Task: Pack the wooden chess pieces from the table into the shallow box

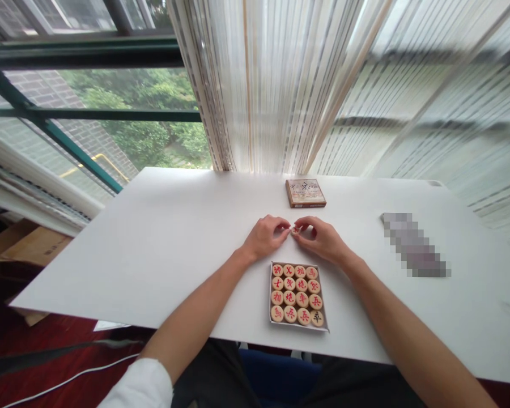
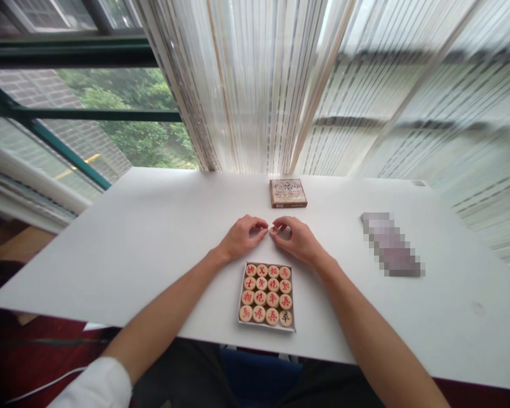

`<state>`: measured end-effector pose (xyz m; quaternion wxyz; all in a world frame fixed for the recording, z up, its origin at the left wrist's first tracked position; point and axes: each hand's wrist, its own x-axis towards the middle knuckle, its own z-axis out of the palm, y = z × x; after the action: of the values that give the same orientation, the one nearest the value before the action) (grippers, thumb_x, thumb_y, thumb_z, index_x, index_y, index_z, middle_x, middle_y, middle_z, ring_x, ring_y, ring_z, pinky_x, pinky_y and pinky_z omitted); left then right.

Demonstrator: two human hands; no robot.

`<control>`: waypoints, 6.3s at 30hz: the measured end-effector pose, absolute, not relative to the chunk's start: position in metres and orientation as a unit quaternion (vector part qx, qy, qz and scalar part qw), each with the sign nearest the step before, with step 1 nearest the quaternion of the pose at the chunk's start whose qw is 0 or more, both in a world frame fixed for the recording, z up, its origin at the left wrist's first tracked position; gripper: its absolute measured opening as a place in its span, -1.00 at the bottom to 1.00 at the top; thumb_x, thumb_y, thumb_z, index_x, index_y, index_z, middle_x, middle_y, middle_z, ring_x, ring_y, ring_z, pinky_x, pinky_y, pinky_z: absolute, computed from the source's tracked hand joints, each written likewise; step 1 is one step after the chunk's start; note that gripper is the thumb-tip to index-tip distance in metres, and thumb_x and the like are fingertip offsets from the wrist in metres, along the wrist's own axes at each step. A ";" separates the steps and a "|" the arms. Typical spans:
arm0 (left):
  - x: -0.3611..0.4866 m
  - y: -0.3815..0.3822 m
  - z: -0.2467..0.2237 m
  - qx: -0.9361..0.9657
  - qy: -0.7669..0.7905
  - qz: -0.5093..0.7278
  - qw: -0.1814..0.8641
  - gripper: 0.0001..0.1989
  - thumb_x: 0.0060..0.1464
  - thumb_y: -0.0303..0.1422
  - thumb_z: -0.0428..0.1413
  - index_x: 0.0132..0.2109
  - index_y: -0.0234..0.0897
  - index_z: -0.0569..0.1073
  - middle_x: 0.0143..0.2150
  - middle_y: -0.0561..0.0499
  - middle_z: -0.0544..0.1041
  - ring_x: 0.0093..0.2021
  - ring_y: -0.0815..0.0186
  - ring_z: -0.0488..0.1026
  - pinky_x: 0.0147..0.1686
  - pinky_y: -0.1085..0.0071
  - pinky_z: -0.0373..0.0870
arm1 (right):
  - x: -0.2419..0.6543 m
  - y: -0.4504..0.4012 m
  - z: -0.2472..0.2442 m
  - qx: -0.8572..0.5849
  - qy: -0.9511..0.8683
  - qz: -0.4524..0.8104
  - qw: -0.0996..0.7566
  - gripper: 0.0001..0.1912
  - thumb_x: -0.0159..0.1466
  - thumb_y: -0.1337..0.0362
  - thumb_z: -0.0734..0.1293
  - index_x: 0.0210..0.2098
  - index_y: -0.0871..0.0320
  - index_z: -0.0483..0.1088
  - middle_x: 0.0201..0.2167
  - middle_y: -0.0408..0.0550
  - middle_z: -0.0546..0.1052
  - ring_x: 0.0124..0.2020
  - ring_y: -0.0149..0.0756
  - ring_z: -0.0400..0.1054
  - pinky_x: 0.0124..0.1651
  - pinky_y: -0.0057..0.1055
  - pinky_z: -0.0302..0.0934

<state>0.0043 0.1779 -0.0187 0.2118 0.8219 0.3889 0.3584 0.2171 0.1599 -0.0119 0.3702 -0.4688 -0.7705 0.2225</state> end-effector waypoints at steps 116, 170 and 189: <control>0.002 0.177 -0.021 0.771 0.358 0.379 0.367 -0.67 0.14 -0.19 0.24 0.00 -0.22 0.48 -0.28 0.03 0.63 -0.37 0.37 0.50 -0.31 0.44 0.46 | 0.199 0.152 -0.014 -0.446 -0.621 0.448 0.462 -0.77 0.33 0.06 0.34 -0.19 0.08 0.46 -0.38 -0.08 0.60 -0.37 -0.22 0.54 -0.22 -0.24 0.47; 0.002 0.182 -0.022 0.710 0.357 0.395 0.462 -0.68 0.27 -0.15 0.10 -0.02 -0.29 0.52 -0.31 -0.02 0.60 -0.37 0.32 0.54 -0.30 0.42 0.47 | 0.196 0.148 -0.019 -0.440 -0.714 0.311 0.447 -0.73 0.29 0.10 0.41 -0.10 0.07 0.36 -0.33 -0.09 0.55 -0.34 -0.29 0.48 -0.23 -0.34 0.45; 0.001 0.179 -0.018 0.747 0.345 0.379 0.423 -0.64 0.18 -0.16 0.21 0.02 -0.29 0.49 -0.23 -0.06 0.62 -0.32 0.33 0.52 -0.32 0.44 0.45 | 0.198 0.149 -0.020 -0.452 -0.684 0.342 0.459 -0.71 0.34 0.01 0.35 -0.10 0.08 0.40 -0.28 -0.04 0.61 -0.27 -0.22 0.54 -0.16 -0.26 0.47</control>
<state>0.0014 0.1790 -0.0176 0.4227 0.7473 0.3453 0.3790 0.1983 0.1487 -0.0201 0.4594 -0.4521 -0.6838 0.3418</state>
